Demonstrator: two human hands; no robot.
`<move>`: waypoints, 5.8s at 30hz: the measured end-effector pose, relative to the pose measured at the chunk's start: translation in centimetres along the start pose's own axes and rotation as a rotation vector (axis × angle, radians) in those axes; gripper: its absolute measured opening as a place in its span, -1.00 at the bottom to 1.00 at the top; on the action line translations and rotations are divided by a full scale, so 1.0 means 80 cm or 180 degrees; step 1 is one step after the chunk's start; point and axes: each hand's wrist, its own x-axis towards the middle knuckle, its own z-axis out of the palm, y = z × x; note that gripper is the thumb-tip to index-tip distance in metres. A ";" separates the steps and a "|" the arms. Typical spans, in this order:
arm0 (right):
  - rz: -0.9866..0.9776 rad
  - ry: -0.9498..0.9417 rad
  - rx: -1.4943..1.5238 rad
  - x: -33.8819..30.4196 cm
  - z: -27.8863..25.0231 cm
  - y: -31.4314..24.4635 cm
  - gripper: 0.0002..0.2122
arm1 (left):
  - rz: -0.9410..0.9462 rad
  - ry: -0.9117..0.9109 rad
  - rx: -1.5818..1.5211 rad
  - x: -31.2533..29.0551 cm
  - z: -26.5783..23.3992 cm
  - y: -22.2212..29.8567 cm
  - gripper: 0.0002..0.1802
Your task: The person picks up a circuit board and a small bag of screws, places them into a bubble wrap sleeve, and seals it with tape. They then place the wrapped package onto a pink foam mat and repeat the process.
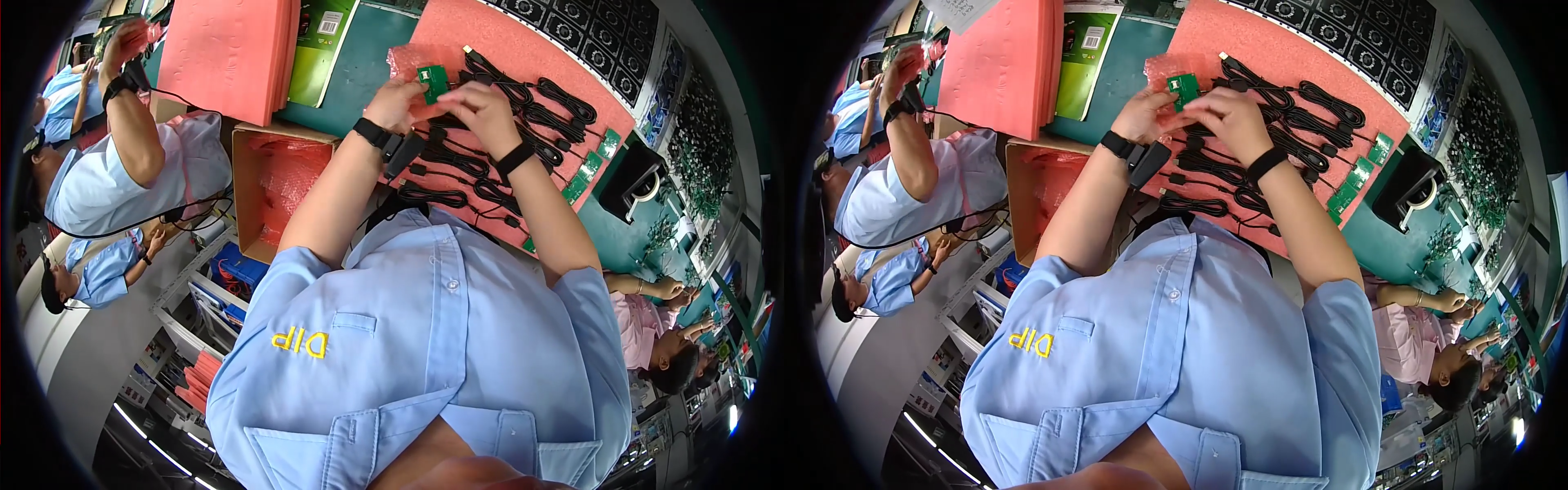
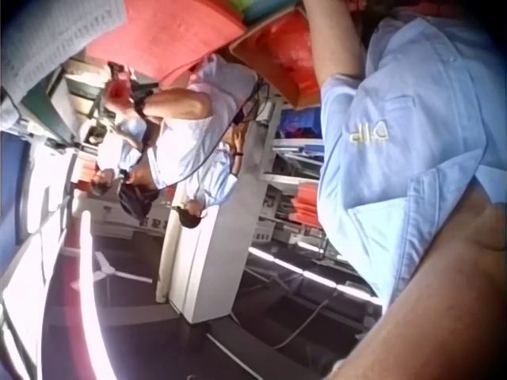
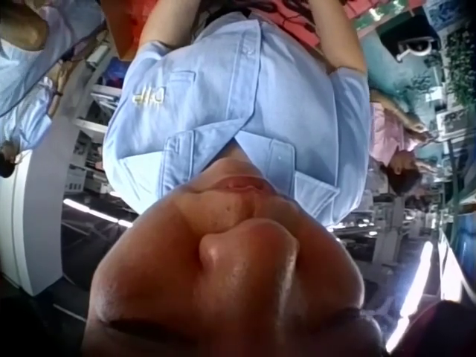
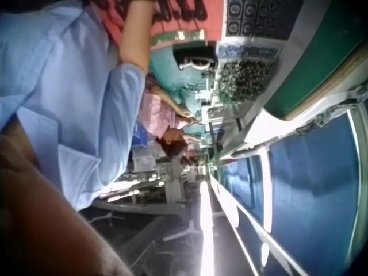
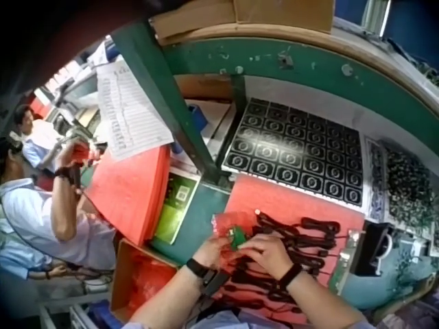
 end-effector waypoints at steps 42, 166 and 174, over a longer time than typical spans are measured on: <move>-0.0396 -0.0419 -0.1086 -0.078 -0.096 -0.010 -0.77 | -0.0084 0.0758 0.0550 0.055 0.042 0.029 -0.76; 0.1734 0.0587 0.1129 -0.019 0.047 0.008 -0.48 | 0.1742 0.1855 0.1199 -0.055 0.000 0.041 -0.64; 0.1656 0.0634 0.0391 -0.042 0.083 -0.084 -0.45 | 0.1418 0.4518 0.1257 -0.193 -0.318 -0.087 -0.56</move>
